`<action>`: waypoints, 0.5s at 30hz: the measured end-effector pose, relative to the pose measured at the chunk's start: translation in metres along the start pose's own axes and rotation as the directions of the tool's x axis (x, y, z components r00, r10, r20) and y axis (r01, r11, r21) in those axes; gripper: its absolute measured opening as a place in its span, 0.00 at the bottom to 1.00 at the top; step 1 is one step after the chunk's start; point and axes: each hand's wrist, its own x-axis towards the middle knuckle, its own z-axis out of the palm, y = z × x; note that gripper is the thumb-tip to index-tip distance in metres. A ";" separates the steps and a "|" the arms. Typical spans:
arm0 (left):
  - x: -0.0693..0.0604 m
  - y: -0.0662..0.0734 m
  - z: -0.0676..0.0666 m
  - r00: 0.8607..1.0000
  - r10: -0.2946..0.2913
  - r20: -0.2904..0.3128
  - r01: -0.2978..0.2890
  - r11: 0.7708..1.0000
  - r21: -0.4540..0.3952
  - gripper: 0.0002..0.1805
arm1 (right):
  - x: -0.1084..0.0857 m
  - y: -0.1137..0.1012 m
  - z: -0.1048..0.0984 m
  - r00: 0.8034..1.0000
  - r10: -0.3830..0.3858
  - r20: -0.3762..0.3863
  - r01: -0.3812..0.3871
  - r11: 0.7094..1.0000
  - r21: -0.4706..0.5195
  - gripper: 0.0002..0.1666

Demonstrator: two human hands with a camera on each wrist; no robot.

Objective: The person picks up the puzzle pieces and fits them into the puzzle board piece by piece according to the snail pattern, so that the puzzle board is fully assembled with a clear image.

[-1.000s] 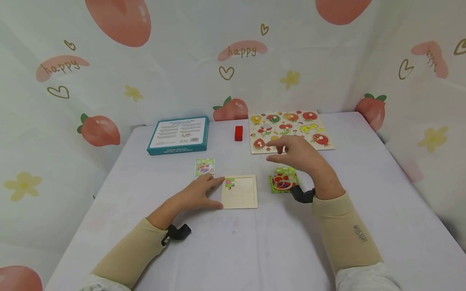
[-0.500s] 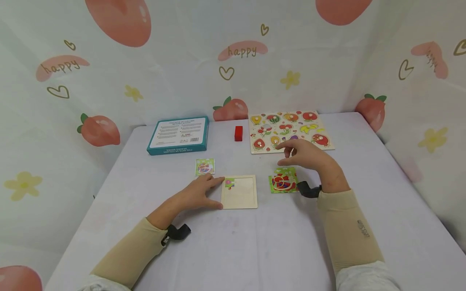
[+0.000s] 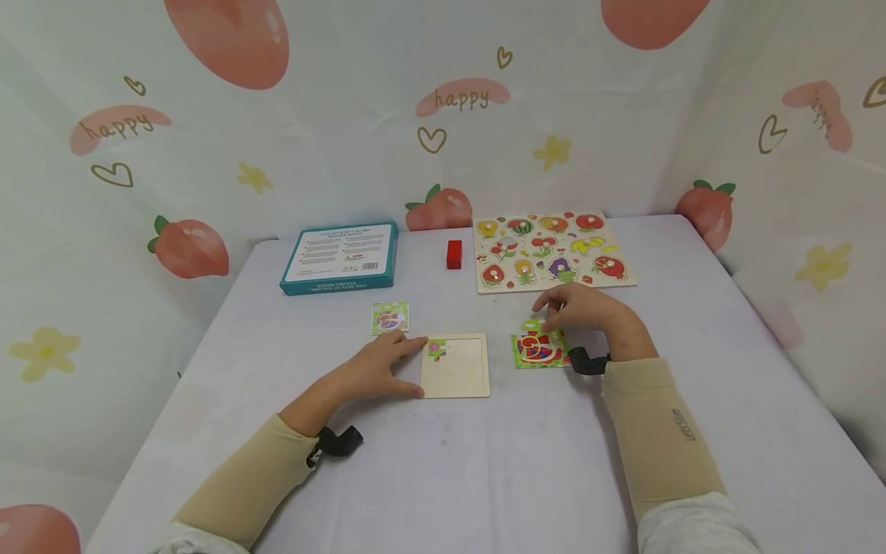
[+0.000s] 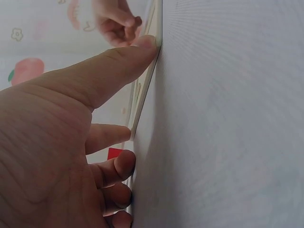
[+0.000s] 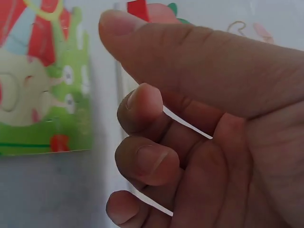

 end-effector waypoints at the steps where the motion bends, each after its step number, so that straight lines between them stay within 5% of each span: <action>1: 0.000 0.000 0.000 1.000 -0.001 0.001 0.001 1.000 0.002 0.51 | 0.002 0.001 0.001 1.000 -0.009 0.008 0.009 1.000 0.010 0.21; 15: -0.001 0.002 -0.001 1.000 -0.008 -0.001 0.008 1.000 -0.012 0.51 | 0.009 -0.011 0.016 1.000 -0.009 -0.026 0.008 0.999 -0.052 0.15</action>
